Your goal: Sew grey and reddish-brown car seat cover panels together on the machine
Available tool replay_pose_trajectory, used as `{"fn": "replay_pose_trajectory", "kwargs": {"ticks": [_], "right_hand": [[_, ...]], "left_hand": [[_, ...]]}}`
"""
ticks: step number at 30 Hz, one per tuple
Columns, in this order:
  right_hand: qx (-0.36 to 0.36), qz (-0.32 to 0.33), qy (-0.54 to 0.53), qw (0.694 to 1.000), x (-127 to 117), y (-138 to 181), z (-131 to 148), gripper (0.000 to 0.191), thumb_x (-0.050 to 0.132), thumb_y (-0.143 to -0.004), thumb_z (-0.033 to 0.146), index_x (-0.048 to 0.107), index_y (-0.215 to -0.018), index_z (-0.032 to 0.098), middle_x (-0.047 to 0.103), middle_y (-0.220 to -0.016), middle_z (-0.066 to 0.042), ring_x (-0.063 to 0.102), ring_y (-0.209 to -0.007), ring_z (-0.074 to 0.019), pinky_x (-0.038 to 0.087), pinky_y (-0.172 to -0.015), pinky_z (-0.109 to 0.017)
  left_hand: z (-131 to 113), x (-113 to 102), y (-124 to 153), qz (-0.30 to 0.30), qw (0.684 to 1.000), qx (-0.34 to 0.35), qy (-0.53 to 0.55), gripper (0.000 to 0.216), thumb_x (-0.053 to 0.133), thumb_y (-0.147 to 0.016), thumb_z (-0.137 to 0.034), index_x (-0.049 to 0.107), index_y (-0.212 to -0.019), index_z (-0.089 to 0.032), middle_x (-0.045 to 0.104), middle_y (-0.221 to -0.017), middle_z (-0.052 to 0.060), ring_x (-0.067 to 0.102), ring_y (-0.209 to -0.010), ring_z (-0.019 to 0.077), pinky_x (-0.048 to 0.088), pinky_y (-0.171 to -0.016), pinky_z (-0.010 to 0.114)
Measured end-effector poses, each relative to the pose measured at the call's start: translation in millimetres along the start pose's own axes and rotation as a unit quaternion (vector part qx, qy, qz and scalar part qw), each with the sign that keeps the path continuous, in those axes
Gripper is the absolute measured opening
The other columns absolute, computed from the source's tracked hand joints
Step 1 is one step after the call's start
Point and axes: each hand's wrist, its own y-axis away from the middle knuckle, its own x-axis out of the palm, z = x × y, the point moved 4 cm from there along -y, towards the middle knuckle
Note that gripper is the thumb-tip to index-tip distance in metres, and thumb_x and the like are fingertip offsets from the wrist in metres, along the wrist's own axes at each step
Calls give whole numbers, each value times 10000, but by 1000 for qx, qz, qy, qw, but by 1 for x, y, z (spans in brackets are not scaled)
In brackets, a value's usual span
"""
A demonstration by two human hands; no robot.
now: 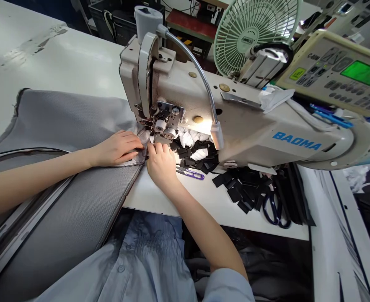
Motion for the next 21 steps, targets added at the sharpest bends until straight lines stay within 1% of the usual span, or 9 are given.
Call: {"fn": "replay_pose_trajectory", "kwargs": {"ticks": [3, 5, 8, 12, 14, 17, 19, 21], "right_hand": [[-5, -5, -33, 999, 2, 1, -4, 318, 456, -958, 153, 643, -1214, 122, 656, -1160, -136, 516, -1029, -273, 433, -895, -379], [-11, -11, -52, 999, 1, 2, -7, 304, 453, -969, 154, 670, -1180, 124, 667, -1171, -124, 520, -1033, -267, 435, -916, -374], [-15, -11, -82, 996, 0, 3, -9, 318, 442, -986, 152, 701, -1170, 137, 678, -1166, -109, 525, -1009, -249, 444, -927, -357], [-10, 1, -111, 994, 0, 3, -10, 334, 464, -969, 127, 722, -1177, 168, 681, -1164, -90, 523, -995, -236, 453, -923, -343], [-10, 5, -119, 993, 1, 2, -10, 341, 467, -959, 113, 737, -1157, 178, 686, -1163, -79, 520, -996, -237, 453, -919, -339], [-5, 4, -134, 991, 2, 0, -13, 372, 451, -953, 90, 752, -1143, 194, 700, -1151, -63, 526, -992, -230, 453, -914, -327], [6, 3, -145, 989, 2, -1, -17, 401, 433, -947, 71, 755, -1142, 208, 712, -1143, -55, 545, -992, -220, 453, -908, -324], [23, 2, -156, 988, 1, -2, -20, 423, 415, -929, 46, 760, -1111, 212, 723, -1130, -51, 570, -990, -211, 451, -899, -326]], "left_hand": [[3, 1, 3, 2, 999, -14, 30, 341, 395, -1010, -370, 635, -1158, -179, 678, -1134, 116, 582, -1062, 265, 418, -924, 410], [4, 1, 4, 2, 999, -23, 48, 357, 398, -1013, -387, 625, -1195, -180, 674, -1168, 115, 578, -1097, 266, 410, -956, 417], [6, 0, 5, -3, 997, -30, 73, 371, 398, -1013, -383, 632, -1205, -168, 674, -1182, 119, 575, -1117, 267, 406, -982, 428], [7, -2, 4, -12, 995, -32, 89, 378, 401, -1011, -370, 629, -1243, -177, 677, -1168, 112, 577, -1106, 261, 413, -981, 422], [7, -1, 4, -13, 996, -32, 85, 383, 403, -1011, -364, 623, -1270, -187, 675, -1168, 111, 575, -1095, 260, 418, -975, 422], [4, 2, 2, 0, 998, -23, 53, 378, 391, -1011, -346, 659, -1229, -193, 670, -1166, 115, 571, -1073, 265, 427, -941, 425], [1, 4, 0, 12, 999, -14, 33, 375, 383, -1009, -326, 678, -1198, -192, 669, -1189, 117, 562, -1090, 275, 430, -930, 431], [-3, 5, -2, 14, 999, -10, 32, 370, 396, -999, -301, 666, -1228, -193, 667, -1230, 111, 549, -1123, 283, 431, -944, 439]]}}
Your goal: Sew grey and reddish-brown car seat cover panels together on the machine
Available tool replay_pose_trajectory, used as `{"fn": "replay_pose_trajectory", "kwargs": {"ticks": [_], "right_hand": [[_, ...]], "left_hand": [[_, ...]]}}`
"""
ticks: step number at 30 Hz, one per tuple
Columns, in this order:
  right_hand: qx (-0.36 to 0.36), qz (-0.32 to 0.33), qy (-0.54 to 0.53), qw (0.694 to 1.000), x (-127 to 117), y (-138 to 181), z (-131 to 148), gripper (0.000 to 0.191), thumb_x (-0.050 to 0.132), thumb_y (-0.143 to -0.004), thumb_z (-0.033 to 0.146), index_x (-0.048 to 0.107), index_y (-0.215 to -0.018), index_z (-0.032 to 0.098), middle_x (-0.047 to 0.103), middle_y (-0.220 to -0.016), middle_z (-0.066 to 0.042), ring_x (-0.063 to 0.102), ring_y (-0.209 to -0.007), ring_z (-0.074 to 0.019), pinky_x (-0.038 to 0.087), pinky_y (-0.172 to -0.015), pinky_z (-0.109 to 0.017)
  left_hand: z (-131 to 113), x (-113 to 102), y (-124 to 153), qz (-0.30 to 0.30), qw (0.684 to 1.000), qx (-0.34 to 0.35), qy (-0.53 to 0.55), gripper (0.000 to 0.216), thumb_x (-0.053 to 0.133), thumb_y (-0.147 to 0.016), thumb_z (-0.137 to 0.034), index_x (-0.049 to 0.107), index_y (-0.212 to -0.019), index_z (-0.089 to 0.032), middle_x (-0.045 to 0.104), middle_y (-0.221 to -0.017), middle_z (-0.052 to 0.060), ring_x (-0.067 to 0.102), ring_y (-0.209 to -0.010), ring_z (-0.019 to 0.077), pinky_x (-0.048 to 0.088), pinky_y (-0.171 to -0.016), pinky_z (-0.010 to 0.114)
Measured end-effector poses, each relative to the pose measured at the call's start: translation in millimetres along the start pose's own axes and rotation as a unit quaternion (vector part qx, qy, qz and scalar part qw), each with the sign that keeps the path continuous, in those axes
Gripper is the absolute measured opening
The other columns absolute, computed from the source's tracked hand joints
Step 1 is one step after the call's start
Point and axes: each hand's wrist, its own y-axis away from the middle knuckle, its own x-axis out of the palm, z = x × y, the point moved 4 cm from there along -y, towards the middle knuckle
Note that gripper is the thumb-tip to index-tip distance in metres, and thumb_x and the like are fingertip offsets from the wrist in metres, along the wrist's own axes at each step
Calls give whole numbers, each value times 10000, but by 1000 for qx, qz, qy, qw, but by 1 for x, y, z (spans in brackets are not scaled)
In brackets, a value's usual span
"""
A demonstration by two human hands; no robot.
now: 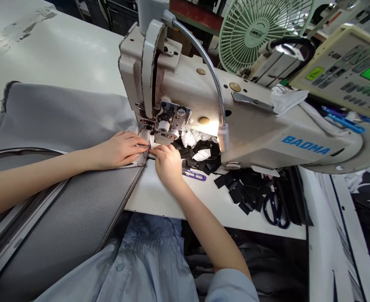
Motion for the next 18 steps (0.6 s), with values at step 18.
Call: {"fn": "replay_pose_trajectory", "kwargs": {"ticks": [18], "right_hand": [[-10, -18, 117, 993, 2, -15, 10, 284, 422, -993, 137, 698, -1053, 166, 679, -990, -96, 596, -953, -225, 438, -868, -333]], "left_hand": [[0, -2, -2, -26, 999, 13, 19, 298, 456, -949, -261, 686, -1096, -141, 716, -1105, 120, 585, -1032, 278, 486, -921, 441]]}}
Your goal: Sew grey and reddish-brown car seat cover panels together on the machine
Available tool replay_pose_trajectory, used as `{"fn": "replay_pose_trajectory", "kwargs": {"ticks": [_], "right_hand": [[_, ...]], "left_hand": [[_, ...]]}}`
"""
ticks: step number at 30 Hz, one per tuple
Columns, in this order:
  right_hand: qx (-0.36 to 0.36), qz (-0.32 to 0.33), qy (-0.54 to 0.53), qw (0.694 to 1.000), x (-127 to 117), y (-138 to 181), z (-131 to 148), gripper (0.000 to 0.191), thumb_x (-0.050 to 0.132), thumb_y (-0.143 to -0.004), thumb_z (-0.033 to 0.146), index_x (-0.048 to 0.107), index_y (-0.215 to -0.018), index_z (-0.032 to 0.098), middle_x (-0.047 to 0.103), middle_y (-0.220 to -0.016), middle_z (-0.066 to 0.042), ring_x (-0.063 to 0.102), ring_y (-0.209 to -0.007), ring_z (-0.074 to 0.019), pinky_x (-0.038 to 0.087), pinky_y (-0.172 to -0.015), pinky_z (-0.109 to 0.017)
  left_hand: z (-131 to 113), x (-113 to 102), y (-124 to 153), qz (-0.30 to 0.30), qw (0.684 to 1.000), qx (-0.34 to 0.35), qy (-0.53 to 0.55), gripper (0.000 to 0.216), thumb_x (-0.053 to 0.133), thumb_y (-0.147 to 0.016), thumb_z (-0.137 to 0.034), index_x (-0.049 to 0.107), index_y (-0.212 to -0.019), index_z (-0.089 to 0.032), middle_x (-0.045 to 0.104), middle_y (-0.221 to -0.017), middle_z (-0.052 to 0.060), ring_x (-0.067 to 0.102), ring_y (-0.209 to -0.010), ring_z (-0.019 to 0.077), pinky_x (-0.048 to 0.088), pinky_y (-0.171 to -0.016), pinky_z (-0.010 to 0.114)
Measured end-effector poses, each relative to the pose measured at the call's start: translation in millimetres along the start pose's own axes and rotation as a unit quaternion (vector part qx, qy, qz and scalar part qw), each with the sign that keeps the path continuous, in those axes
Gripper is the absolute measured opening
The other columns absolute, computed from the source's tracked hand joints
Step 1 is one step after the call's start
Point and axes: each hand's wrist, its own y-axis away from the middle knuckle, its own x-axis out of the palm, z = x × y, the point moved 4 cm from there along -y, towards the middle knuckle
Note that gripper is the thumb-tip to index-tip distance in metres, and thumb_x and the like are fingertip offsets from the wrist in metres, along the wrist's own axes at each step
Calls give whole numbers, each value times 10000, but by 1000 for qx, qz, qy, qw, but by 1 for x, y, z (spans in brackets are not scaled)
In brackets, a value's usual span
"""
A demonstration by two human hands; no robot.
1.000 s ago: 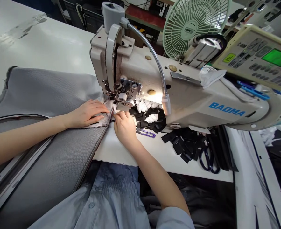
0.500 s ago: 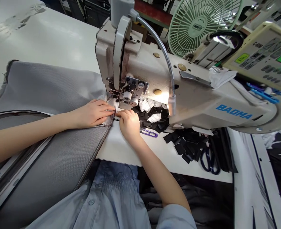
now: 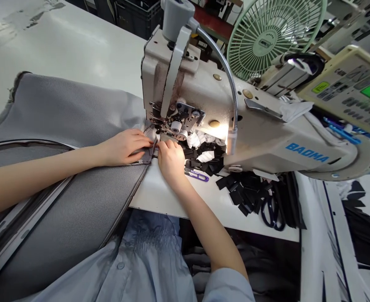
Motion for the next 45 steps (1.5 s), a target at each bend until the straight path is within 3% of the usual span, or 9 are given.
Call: {"fn": "replay_pose_trajectory", "kwargs": {"ticks": [10, 17, 20, 25, 32, 38, 41, 45], "right_hand": [[-21, 0, -109, 994, 2, 10, -6, 284, 503, -967, 155, 775, -1038, 194, 692, -1045, -78, 557, -990, -224, 492, -864, -332], [-3, -10, -165, 986, 6, 11, -15, 479, 398, -845, -21, 785, -1016, 203, 720, -1046, -52, 566, -959, -209, 476, -888, -316], [23, -14, -190, 981, 3, 10, -16, 462, 378, -816, -32, 756, -937, 204, 742, -992, -27, 601, -932, -196, 467, -877, -308], [94, -44, -139, 985, 0, 1, -9, 45, 607, -856, 207, 647, -866, 189, 694, -850, -33, 599, -787, -208, 446, -729, -313], [45, -58, -87, 993, 9, -5, -3, 141, 574, -937, 204, 655, -821, 195, 681, -845, -44, 608, -800, -204, 412, -730, -312], [1, -45, -44, 998, 8, -6, 1, 173, 554, -983, 230, 681, -879, 178, 697, -884, -62, 608, -870, -228, 393, -764, -337], [-15, -43, -14, 999, 9, -6, 5, 206, 526, -1007, 250, 685, -902, 172, 697, -904, -70, 595, -885, -233, 380, -765, -346], [-28, -46, 20, 998, 11, -2, 9, 292, 447, -1047, 287, 685, -913, 182, 692, -922, -80, 566, -891, -235, 365, -756, -357]], "left_hand": [[1, -3, 3, -29, 999, -4, 30, 339, 455, -967, -299, 698, -1152, -151, 729, -1146, 93, 593, -1052, 265, 486, -967, 432], [-1, 2, -1, 8, 1000, 8, 7, 325, 449, -962, -266, 703, -1147, -184, 716, -1195, 85, 581, -1035, 254, 468, -934, 407], [-5, 1, -3, 16, 1000, 6, 3, 291, 474, -934, -224, 716, -1095, -211, 724, -1133, 72, 576, -1002, 249, 454, -909, 401], [-9, -2, -6, 38, 998, 11, -45, 239, 487, -913, -202, 716, -979, -182, 717, -1049, 74, 555, -951, 246, 435, -859, 390], [-11, -7, -5, 53, 994, 6, -100, 178, 501, -917, -238, 663, -869, -183, 712, -960, 45, 557, -951, 248, 377, -844, 422], [-7, -7, -6, 52, 997, -12, -57, 125, 539, -868, -254, 641, -855, -181, 694, -872, 52, 584, -962, 262, 392, -864, 427], [-7, -7, -6, 37, 997, -44, -55, 191, 526, -859, -252, 639, -977, -152, 684, -947, 99, 594, -980, 270, 433, -860, 410], [-11, -7, -6, 32, 994, -53, -95, 326, 498, -876, -240, 612, -1161, -134, 631, -1236, 142, 588, -1050, 286, 453, -888, 420]]}}
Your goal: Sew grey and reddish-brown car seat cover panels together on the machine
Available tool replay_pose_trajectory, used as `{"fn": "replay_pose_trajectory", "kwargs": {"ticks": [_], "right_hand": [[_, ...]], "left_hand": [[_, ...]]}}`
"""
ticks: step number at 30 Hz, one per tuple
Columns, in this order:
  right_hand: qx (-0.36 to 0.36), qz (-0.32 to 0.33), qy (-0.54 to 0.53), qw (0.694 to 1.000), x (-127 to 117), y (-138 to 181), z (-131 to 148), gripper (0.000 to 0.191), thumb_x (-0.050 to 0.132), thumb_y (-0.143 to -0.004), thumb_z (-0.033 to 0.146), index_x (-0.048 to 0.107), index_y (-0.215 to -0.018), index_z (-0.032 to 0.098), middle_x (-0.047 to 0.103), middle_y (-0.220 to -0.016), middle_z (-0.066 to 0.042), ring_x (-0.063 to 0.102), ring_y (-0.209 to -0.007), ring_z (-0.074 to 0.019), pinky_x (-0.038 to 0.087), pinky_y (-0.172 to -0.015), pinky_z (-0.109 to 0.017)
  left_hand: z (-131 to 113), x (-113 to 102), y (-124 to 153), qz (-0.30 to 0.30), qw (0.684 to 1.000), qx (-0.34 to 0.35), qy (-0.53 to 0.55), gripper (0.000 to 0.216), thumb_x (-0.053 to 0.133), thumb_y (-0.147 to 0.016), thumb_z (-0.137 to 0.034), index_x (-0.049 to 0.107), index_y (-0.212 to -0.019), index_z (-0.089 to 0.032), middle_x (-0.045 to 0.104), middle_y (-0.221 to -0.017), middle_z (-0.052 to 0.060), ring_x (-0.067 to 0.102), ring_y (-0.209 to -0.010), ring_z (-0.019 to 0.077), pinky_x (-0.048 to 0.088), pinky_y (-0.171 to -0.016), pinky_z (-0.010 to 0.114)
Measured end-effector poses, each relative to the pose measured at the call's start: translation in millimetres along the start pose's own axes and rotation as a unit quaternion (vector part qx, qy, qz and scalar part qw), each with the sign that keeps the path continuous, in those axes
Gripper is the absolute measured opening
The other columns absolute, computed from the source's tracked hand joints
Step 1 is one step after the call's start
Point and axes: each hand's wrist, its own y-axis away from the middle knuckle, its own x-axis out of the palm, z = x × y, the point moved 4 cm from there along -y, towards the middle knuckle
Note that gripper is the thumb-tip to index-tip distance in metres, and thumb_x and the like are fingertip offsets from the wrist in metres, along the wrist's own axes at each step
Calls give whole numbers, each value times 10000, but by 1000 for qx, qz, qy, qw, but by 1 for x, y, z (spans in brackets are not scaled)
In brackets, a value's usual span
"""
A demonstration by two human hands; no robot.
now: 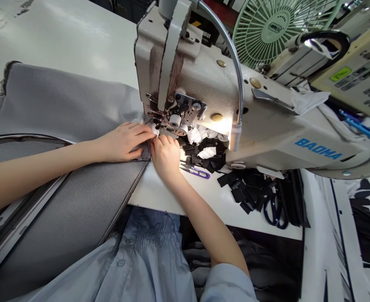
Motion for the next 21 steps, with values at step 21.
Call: {"fn": "replay_pose_trajectory", "kwargs": {"ticks": [21], "right_hand": [[-180, 104, 63, 976, -5, 18, 12, 248, 518, -940, 192, 648, -1135, 111, 654, -1238, -207, 565, -952, -262, 409, -765, -371]], "left_hand": [[6, 2, -13, 48, 999, -4, -12, 337, 480, -907, -268, 612, -1205, -186, 659, -1286, 77, 569, -1100, 264, 425, -898, 393]]}}
